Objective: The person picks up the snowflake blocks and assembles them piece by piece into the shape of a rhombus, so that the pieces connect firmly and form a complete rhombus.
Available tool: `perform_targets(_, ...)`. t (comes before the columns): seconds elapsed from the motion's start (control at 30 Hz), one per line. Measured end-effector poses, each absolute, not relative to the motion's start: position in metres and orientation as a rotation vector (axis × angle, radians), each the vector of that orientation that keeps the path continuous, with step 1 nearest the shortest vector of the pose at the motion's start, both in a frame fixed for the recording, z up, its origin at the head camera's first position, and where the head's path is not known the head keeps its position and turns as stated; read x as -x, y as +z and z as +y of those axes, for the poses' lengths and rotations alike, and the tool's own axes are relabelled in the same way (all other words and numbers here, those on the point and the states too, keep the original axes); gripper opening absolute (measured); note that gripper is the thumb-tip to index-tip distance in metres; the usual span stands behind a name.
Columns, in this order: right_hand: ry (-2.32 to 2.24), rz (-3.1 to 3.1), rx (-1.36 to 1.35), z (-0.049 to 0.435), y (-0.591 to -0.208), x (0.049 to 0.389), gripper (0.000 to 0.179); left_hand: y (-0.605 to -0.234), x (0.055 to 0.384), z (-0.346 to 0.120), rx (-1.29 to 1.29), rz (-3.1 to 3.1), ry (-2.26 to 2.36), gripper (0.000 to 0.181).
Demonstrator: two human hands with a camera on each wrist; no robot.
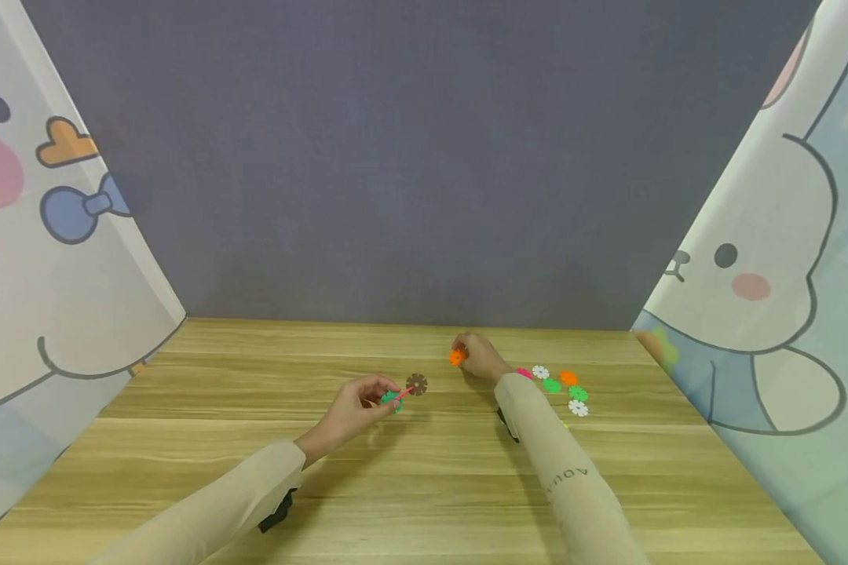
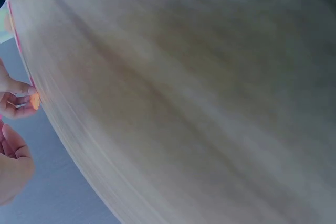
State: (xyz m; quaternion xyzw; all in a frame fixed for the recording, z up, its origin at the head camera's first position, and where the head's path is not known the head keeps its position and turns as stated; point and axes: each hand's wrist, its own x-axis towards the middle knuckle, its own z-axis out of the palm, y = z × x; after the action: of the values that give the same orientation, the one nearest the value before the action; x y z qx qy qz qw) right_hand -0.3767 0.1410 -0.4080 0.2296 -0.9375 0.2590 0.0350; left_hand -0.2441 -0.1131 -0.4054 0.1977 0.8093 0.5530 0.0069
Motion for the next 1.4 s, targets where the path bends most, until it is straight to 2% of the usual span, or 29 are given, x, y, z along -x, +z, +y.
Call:
perform_targets(0.17,0.779,-2.849,-0.685,0.143,-0.405,0.376,0.032,-0.402,0.241,-0.112,-0.604,2.505,1.752,0.022)
perform_targets(0.37,0.794,-2.840,-0.719,0.146,-0.398,0.370,0.025,-0.385,0.232,-0.109,-0.593,2.523,1.737,0.020)
perform_targets(0.57,0.858,-2.828,-0.715,0.147,-0.390,0.363,0.020,-0.402,0.244,-0.111,-0.580,2.542,1.720,0.025)
perform_targets(0.8,0.928,-2.745,-0.759,0.145,-0.383,0.351,0.016,-0.402,0.243,-0.111,-0.592,2.544,1.733,0.031)
perform_targets(1.07,1.107,-2.571,-0.843,0.145,-0.379,0.330,0.016,-0.402,0.244,-0.110,-0.574,2.524,1.730,0.034)
perform_targets(1.4,1.317,-2.510,-0.812,0.142,-0.370,0.296,0.015,-0.403,0.244,-0.106,-0.548,2.491,1.768,0.038)
